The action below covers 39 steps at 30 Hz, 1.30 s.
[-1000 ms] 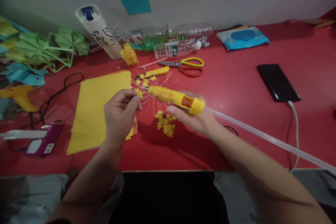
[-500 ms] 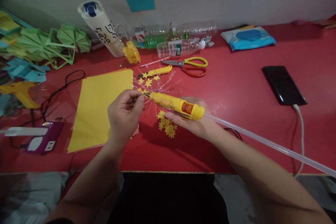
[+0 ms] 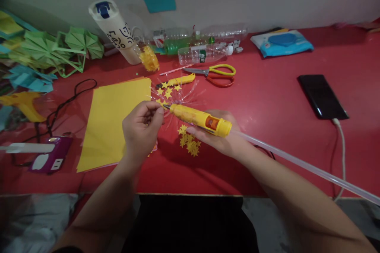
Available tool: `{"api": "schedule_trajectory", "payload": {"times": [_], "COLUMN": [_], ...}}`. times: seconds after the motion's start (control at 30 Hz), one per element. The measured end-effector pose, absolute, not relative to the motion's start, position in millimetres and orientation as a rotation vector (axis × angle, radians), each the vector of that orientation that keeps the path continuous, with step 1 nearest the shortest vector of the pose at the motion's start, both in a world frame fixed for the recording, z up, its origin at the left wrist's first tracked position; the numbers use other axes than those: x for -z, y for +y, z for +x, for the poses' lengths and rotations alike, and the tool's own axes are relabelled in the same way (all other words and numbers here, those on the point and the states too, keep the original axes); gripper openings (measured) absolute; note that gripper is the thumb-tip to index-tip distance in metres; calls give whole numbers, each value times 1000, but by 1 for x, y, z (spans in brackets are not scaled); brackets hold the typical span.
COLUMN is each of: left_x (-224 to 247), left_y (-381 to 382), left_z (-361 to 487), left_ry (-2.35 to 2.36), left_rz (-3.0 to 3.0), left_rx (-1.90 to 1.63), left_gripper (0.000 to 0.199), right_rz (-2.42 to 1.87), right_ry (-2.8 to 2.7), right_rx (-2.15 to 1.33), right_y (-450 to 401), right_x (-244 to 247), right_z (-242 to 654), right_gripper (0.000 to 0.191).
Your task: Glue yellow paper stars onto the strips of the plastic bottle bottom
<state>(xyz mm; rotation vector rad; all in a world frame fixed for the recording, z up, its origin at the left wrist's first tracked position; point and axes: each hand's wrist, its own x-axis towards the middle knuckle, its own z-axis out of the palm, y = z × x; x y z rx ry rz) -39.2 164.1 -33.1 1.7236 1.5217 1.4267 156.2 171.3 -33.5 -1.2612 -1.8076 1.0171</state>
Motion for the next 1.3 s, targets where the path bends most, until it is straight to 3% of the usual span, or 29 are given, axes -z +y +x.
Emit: {"api": "schedule_trajectory", "payload": {"times": [0.33,1.3], "left_x": [33,34], "left_y": [164,164], "left_z": [-39,-41], "left_ry": [1521,1531], "left_rz": [1738,1770], "left_rx": [-1430,-1421], "left_gripper": [8,10], "right_rz": [-1252,-1256], "right_ry": [-1783,-1824], "right_rx": [-1018,-1012], "right_y": [171,171], "right_x": [35,30], "right_z": [156,155], "right_gripper": [43,34]}}
